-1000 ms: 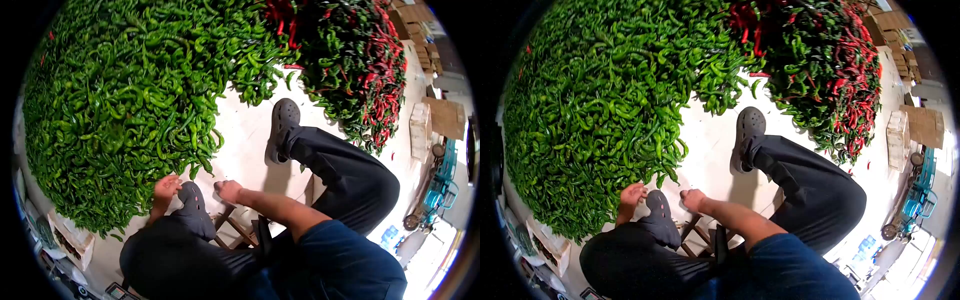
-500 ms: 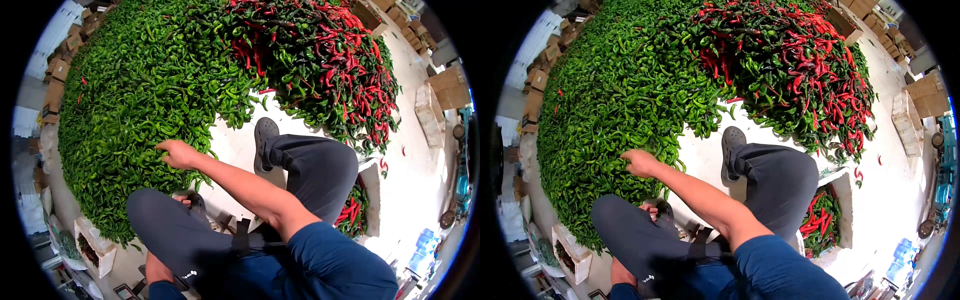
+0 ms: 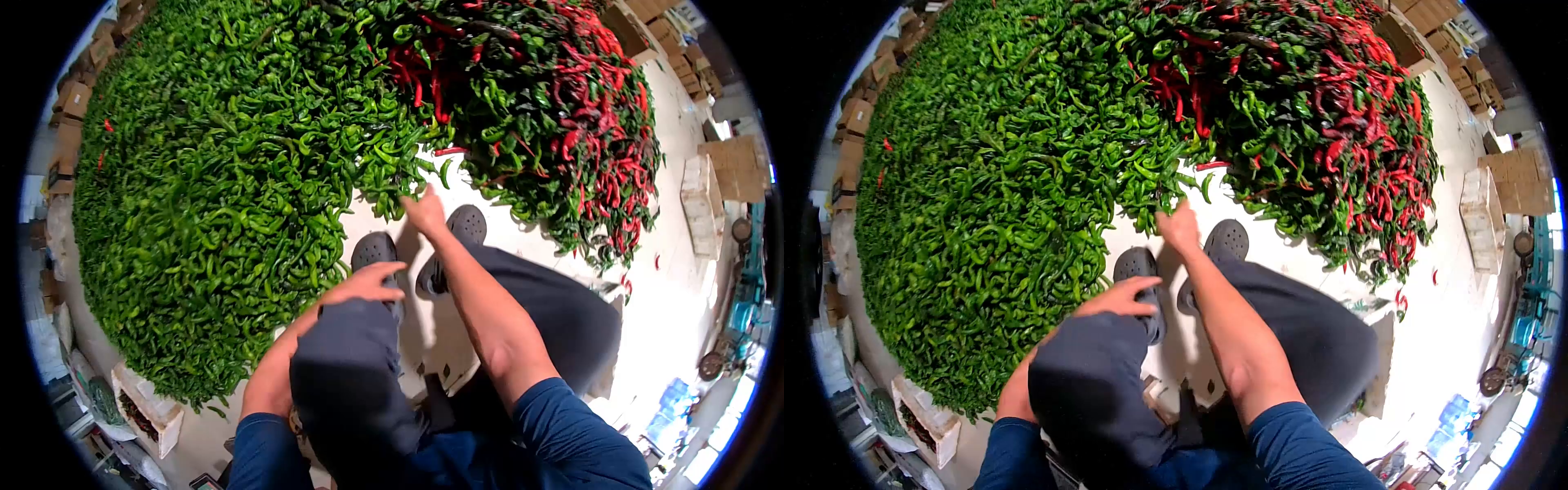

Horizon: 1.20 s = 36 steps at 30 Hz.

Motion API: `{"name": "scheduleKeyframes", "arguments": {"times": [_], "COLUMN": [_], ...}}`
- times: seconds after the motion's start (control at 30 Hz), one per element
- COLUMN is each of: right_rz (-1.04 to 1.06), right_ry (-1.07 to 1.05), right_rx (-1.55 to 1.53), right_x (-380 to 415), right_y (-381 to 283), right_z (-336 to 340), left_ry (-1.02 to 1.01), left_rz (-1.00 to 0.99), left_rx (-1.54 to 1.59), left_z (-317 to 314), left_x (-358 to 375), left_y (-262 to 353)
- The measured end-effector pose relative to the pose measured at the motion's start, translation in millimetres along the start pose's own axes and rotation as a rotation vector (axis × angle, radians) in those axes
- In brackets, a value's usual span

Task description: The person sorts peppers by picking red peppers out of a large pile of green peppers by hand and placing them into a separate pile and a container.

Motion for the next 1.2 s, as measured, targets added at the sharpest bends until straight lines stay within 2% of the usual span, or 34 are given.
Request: {"name": "scheduleKeyframes", "arguments": {"times": [0.03, 0.1, 0.17, 0.2, 0.3, 0.33, 0.43, 0.5, 0.53, 0.57, 0.6, 0.63, 0.67, 0.7, 0.73, 0.77, 0.83, 0.87, 0.9, 0.97, 1.0, 1.03, 1.1, 1.17, 1.2], "right_rz": [-0.028, -0.015, -0.004, -0.038, -0.078, -0.097, -0.081, -0.061, 0.011, -0.008, 0.009, 0.018, -0.147, -0.054, -0.075, -0.092, -0.151, -0.134, -0.154, -0.109, -0.097, -0.136, -0.273, -0.079, -0.014], "right_ry": [0.062, 0.232, 0.263, 0.182, 0.279, 0.306, 0.286, 0.222, 0.170, 0.054, 0.030, 0.006, -0.042, 0.108, 0.120, 0.132, 0.127, 0.155, 0.130, 0.035, -0.047, -0.096, -0.281, -0.255, -0.314], "right_rx": [0.027, 0.255, 0.211, 0.052, 0.079, 0.064, -0.056, -0.123, -0.213, -0.340, -0.338, -0.331, -0.222, -0.049, -0.085, -0.123, -0.164, -0.235, -0.158, -0.296, -0.404, -0.468, -0.581, -0.711, -0.667], "right_x": [-21.3, -65.8, -106.5, -120.2, -138.6, -128.8, -116.6, -110.1, -114.3, -114.0, -123.3, -131.6, -139.6, -151.4, -161.7, -169.0, -176.2, -173.9, -167.9, -153.4, -141.8, -129.2, -89.1, -57.7, -42.8], "right_y": [6.9, 32.9, 50.4, 56.0, 61.6, 43.6, 22.7, 10.2, 15.6, 4.3, -0.1, 0.1, -13.4, -11.7, -13.2, -17.3, -34.7, -43.6, -50.5, -53.0, -54.8, -48.4, -66.5, -76.2, -87.0], "right_z": [9.8, 21.9, 30.9, 32.0, 7.7, 0.7, -28.5, -43.1, -55.0, -54.0, -51.4, -45.9, -28.5, -22.7, -22.7, -24.5, -43.1, -50.3, -59.7, -83.3, -92.6, -110.6, -128.2, -160.2, -170.6], "left_ry": [0.013, 0.149, 0.201, 0.250, 0.365, 0.388, 0.370, 0.204, 0.163, 0.123, 0.103, 0.160, 0.306, 0.452, 0.523, 0.470, 0.339, 0.379, 0.278, 0.080, 0.057, -0.051, -0.099, -0.004, -0.011], "left_rz": [-0.179, -0.307, -0.303, -0.273, -0.254, -0.278, -0.271, -0.169, -0.164, -0.159, -0.088, 0.023, 0.029, 0.035, 0.008, 0.021, 0.100, 0.032, 0.036, 0.047, 0.050, 0.115, 0.058, -0.010, 0.056], "left_rx": [-0.344, -0.652, -0.791, -0.788, -0.895, -0.868, -1.108, -1.102, -1.153, -1.205, -1.288, -1.366, -1.294, -1.219, -1.219, -1.267, -1.171, -1.329, -1.335, -1.335, -1.344, -1.309, -1.329, -1.270, -1.274], "left_z": [8.0, 16.0, 26.0, 31.2, 92.9, 117.3, 192.4, 226.5, 236.7, 243.5, 247.9, 254.3, 261.7, 270.5, 271.1, 270.5, 271.0, 271.6, 273.3, 281.8, 279.9, 279.7, 277.3, 284.4, 296.0], "left_x": [-18.4, -43.8, -77.8, -91.2, -121.6, -131.0, -175.3, -223.6, -247.4, -270.8, -291.5, -304.6, -311.0, -311.2, -304.7, -298.2, -295.2, -294.1, -291.8, -278.2, -265.4, -249.3, -206.5, -158.7, -132.6], "left_y": [9.8, 5.7, -14.0, -28.0, -19.6, -15.3, -3.7, -5.8, -7.9, -10.9, -15.9, -20.4, -26.7, -35.4, -45.2, -52.4, -60.1, -63.9, -71.8, -67.5, -69.3, -70.3, -70.8, -68.7, -57.1]}}
Point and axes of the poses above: each hand's wrist, its own x-axis away from the middle knuckle, its own z-axis out of the back of the hand, y = z × x, the point moved 4 cm from there along -x, towards the middle knuckle, and after that the axes turned 12 degrees about -x, right-handed, at the moved point
